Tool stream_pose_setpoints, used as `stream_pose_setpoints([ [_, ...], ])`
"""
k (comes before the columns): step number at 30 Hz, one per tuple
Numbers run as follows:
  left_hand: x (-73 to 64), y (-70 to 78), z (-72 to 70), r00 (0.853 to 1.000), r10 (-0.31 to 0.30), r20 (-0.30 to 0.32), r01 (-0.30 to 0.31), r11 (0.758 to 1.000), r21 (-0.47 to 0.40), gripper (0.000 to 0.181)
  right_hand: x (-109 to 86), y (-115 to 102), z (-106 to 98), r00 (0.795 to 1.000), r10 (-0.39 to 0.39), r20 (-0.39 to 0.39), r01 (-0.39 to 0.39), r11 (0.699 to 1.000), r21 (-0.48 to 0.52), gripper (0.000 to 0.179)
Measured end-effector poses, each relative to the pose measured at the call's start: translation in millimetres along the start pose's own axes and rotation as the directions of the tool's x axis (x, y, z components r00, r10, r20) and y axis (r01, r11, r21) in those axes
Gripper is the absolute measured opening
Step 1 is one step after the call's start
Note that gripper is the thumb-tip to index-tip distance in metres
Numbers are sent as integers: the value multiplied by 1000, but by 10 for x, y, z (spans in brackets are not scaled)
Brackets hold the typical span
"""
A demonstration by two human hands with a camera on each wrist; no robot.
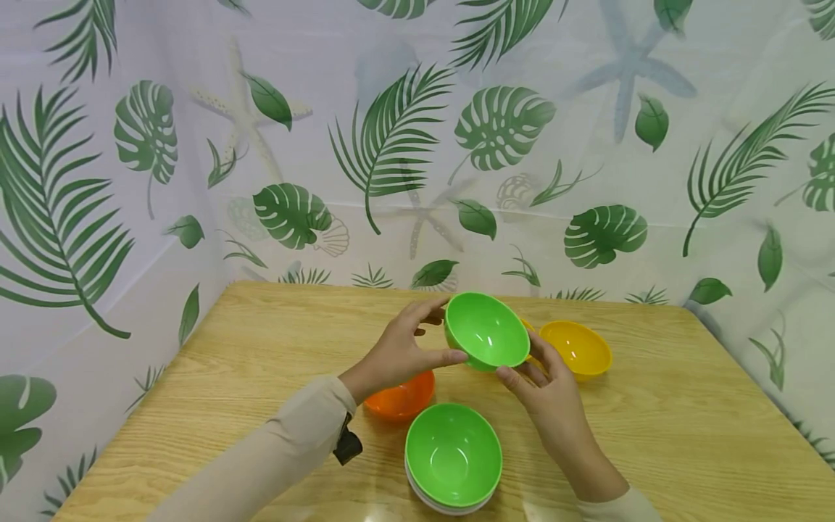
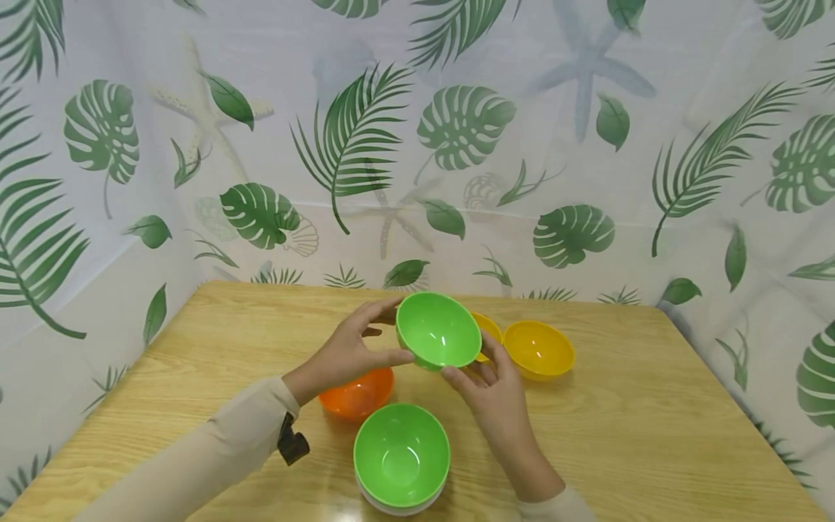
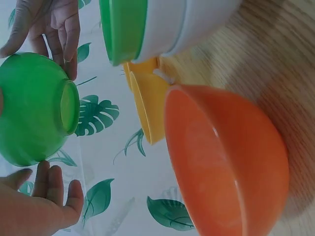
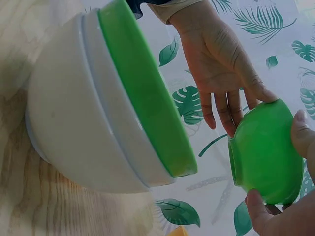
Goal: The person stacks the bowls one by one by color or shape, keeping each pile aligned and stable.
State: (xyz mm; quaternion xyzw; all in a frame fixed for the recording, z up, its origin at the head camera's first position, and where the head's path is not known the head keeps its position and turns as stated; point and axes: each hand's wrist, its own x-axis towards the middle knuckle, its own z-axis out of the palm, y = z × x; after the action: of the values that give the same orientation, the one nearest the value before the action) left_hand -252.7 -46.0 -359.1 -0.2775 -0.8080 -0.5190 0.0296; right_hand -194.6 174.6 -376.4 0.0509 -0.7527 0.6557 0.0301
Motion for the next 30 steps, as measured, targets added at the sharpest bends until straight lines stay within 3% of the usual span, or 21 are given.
stream_pose_setpoints([
  [6, -77, 52, -15, 999, -25, 35, 28, 997, -73, 69, -55, -31, 7, 1000, -11, -1, 11, 1000, -10, 73],
  [11, -127, 73, -36, 999, -12, 42, 18, 988, -155, 66, -114, -44, 18, 998, -62, 14, 62, 998, -23, 74],
  [16, -175, 105, -49, 999, 8, 50, 1, 983, -181, 78, -174, -75, 19, 993, -111, 27, 112, 993, -23, 76],
  [22, -240, 144, -66, 994, 20, 106, -3, 988, -157, 82, -264, -134, 8, 997, -58, 60, 58, 998, -4, 84],
  [27, -299, 142, -41, 990, 40, 134, -9, 974, -225, 79, -327, -156, -28, 997, -35, 65, 40, 997, -64, 81],
  [30, -324, 133, -24, 989, 44, 140, -7, 967, -254, 81, -341, -139, -44, 996, -63, 67, 70, 991, -111, 81],
])
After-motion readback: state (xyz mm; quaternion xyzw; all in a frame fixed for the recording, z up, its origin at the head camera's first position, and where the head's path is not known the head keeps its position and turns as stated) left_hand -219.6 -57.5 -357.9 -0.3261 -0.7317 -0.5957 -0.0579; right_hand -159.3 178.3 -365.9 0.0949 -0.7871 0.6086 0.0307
